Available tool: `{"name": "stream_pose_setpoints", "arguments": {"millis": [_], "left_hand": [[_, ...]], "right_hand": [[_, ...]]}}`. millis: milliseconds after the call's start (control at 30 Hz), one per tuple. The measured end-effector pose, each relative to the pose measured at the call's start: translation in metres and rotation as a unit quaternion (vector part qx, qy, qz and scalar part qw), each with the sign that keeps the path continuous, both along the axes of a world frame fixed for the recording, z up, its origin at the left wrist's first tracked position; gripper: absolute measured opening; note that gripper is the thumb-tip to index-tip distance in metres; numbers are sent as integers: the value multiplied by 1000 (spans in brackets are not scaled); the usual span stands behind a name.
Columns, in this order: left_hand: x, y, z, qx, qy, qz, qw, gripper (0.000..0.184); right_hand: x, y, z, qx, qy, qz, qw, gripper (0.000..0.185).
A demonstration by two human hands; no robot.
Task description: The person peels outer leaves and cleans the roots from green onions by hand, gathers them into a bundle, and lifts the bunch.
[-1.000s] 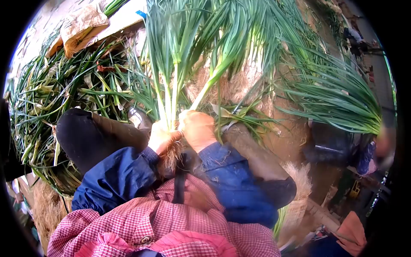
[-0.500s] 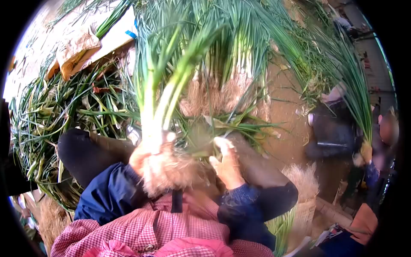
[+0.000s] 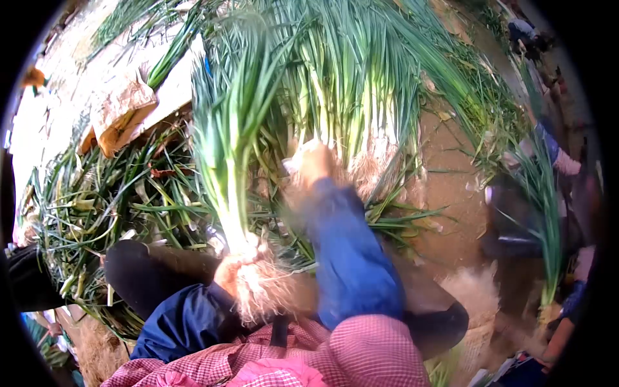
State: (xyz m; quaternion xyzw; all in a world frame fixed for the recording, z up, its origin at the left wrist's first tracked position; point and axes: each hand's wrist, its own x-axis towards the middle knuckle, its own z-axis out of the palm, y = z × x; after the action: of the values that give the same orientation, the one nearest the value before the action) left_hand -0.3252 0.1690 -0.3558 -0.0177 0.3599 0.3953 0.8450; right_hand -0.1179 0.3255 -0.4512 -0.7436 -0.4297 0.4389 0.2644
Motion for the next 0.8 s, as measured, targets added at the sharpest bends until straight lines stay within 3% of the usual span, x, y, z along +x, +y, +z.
{"name": "stream_pose_setpoints", "arguments": {"millis": [33,67,100,133,200,267,300,333,400,433,467,500,533,600,633,700,733,800], "left_hand": [[10,16,26,-55,39,26,997,36],[6,15,7,-56,29,28,998,34],[3,14,-12,-56,19,30,998,32],[9,17,-19,-53,84,10,995,30],[14,19,-12,-79,107,28,991,25],[18,10,-3,-46,40,36,997,24],[15,5,-4,-23,8,36,999,26],[13,-1,-2,-14,58,14,998,29],[6,4,4,44,55,38,997,32],[5,9,8,58,134,49,988,33],[-2,12,0,62,154,22,986,30],[3,19,11,34,134,32,990,28],[6,26,22,-3,118,36,992,26],[7,29,6,-19,201,-67,977,20],[7,26,-2,-30,185,-85,979,19],[8,13,-15,-16,186,-116,976,19],[12,8,-21,16,200,-126,972,19],[18,9,-12,-30,213,-92,972,23]], "right_hand": [[-11,-16,24,30,129,-52,990,4],[-14,-50,37,220,67,120,966,4],[-25,-76,67,48,95,161,981,8],[-28,-98,73,8,113,216,970,9],[-24,-84,72,39,43,110,992,10],[-10,-38,53,95,-78,0,992,14],[-1,-1,42,15,-164,42,985,16],[5,25,33,-63,-247,83,963,18],[7,48,9,-99,-255,85,958,22],[5,38,-6,-34,-269,88,958,22],[-23,17,57,-107,-3,-76,991,18],[-29,-11,65,-44,83,-56,994,18],[-31,-44,65,2,108,40,993,18],[-34,-91,55,-34,112,206,972,19],[-32,-101,41,-51,110,205,971,19],[-34,-90,34,-75,191,42,978,22],[-33,-77,20,14,-33,95,995,20],[-35,-63,47,-97,-281,267,917,18]]}}
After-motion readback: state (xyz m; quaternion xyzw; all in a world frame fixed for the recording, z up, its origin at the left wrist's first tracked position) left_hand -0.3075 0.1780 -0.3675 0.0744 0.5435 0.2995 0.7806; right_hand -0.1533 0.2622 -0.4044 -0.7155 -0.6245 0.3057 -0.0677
